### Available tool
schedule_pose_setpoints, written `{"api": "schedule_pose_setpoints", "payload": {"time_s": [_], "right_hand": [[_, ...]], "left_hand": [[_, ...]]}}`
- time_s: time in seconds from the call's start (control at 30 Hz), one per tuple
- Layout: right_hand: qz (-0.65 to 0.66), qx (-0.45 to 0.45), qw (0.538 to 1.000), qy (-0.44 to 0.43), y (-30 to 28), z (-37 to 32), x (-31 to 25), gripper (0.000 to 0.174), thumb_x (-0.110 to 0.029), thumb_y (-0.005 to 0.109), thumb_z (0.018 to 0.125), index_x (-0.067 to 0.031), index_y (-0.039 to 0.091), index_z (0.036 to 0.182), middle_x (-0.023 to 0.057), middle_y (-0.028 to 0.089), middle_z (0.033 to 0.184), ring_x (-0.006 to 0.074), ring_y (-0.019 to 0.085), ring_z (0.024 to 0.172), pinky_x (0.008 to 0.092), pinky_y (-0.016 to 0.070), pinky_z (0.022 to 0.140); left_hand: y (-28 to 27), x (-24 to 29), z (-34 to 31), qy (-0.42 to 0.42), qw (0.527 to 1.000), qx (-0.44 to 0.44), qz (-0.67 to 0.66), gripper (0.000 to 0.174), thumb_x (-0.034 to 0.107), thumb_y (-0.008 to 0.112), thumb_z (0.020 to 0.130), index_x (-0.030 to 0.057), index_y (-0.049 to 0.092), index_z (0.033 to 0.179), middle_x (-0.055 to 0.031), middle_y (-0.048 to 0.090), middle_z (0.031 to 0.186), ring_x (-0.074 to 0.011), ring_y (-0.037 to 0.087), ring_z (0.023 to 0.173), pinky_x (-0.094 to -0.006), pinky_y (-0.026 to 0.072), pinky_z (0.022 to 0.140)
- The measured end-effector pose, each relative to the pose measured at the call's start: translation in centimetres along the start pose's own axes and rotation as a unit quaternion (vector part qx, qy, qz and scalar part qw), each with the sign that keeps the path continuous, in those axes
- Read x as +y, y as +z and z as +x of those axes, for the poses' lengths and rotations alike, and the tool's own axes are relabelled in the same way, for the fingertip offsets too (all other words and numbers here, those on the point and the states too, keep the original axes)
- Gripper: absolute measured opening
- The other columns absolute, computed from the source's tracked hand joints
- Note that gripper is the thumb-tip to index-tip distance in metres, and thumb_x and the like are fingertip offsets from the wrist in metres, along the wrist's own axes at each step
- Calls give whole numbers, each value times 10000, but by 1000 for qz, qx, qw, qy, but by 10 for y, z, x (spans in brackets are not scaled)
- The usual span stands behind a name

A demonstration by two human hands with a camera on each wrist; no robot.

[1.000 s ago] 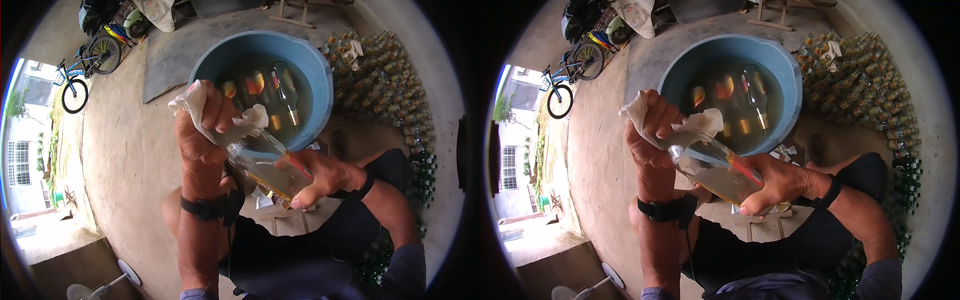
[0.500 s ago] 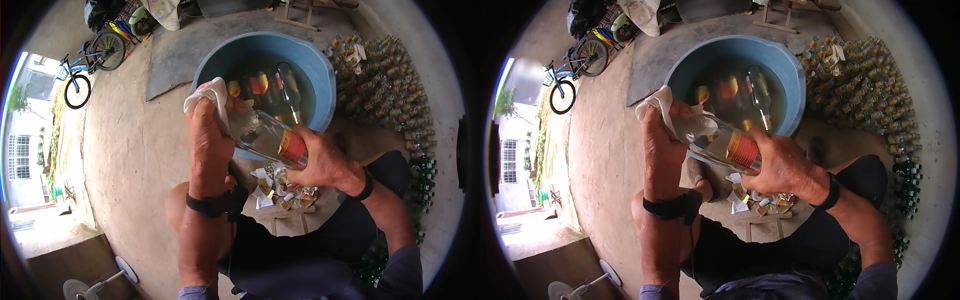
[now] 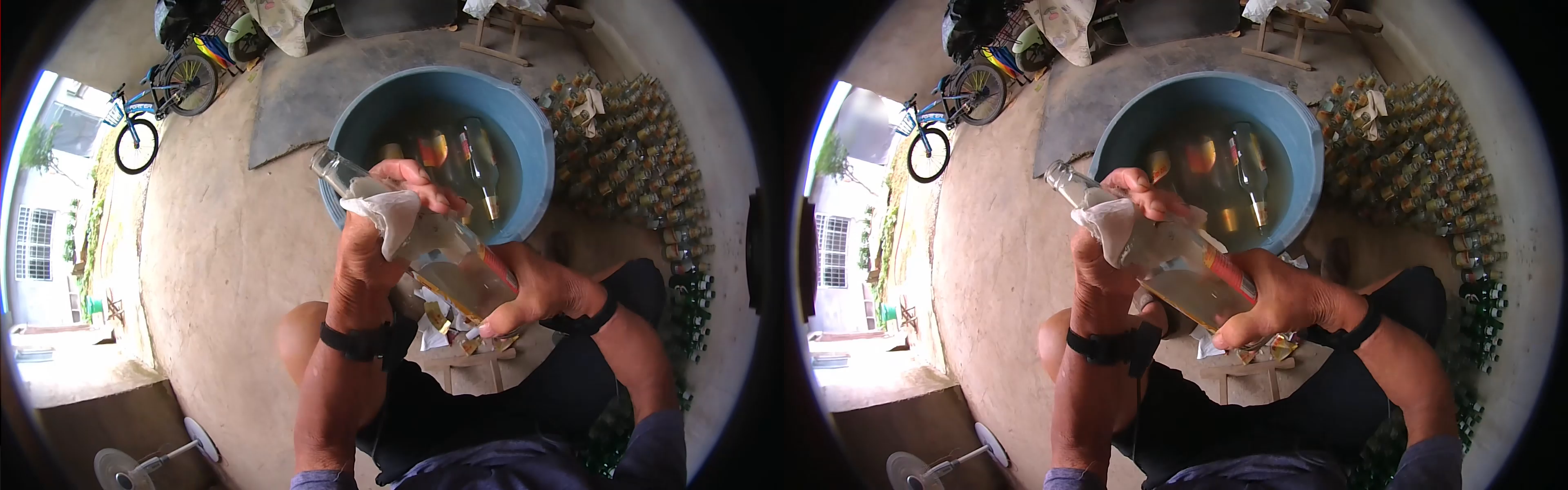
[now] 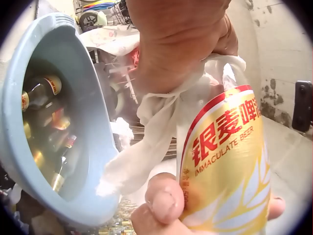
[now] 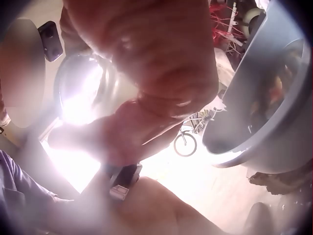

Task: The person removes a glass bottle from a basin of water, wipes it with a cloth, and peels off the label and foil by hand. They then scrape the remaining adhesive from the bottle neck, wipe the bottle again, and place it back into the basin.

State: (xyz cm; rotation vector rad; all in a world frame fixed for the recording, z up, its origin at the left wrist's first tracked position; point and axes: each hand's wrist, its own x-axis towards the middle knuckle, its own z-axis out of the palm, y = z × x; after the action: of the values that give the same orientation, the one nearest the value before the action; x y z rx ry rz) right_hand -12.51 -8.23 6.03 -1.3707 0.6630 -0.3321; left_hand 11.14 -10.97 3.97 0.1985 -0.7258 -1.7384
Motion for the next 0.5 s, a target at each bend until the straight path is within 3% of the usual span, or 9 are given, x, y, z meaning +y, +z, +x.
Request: {"api": "schedule_pose_setpoints", "payload": {"time_s": [0.1, 0.2, 0.3, 0.4, 0.5], "right_hand": [[-121, 56, 991, -23, 3, 3, 7, 777, -253, 901, 676, 58, 575, 1309, 139, 728, 1107, 255, 705, 1027, 373, 548, 942], [-302, 191, 934, 32, 10, 4, 7, 711, -229, 899, 679, 49, 582, 1251, 170, 733, 1036, 255, 726, 953, 373, 565, 879], [-333, 243, 910, 32, 11, 9, 14, 665, -208, 899, 670, 41, 597, 1208, 191, 724, 1016, 233, 719, 943, 372, 560, 885], [-332, 251, 909, 23, 12, 8, 12, 684, -203, 895, 667, 35, 592, 1232, 202, 731, 1004, 265, 745, 941, 390, 572, 887], [-303, 178, 936, 23, 3, 6, -2, 733, -198, 888, 675, 24, 561, 1293, 221, 743, 1033, 335, 762, 993, 416, 579, 905]], "left_hand": [[5, 0, -5, -11, 992, 111, 64, 253, 134, 687, 934, 38, 616, 1157, -153, 745, 1000, -353, 732, 1020, -489, 579, 947], [10, -8, -5, 22, 966, 213, 144, 226, 72, 646, 909, 10, 632, 1126, -159, 752, 1012, -286, 733, 987, -433, 588, 904], [16, -12, -3, 10, 934, 297, 197, 234, 61, 655, 905, -1, 630, 1129, -165, 753, 1058, -270, 733, 980, -426, 589, 899], [16, -10, -5, 3, 939, 286, 189, 251, 64, 677, 916, -7, 626, 1151, -171, 756, 1087, -259, 734, 994, -406, 585, 910], [17, -9, -4, 17, 965, 234, 118, 286, 89, 698, 924, 0, 621, 1185, -166, 762, 1080, -263, 734, 1016, -390, 578, 937]]}}
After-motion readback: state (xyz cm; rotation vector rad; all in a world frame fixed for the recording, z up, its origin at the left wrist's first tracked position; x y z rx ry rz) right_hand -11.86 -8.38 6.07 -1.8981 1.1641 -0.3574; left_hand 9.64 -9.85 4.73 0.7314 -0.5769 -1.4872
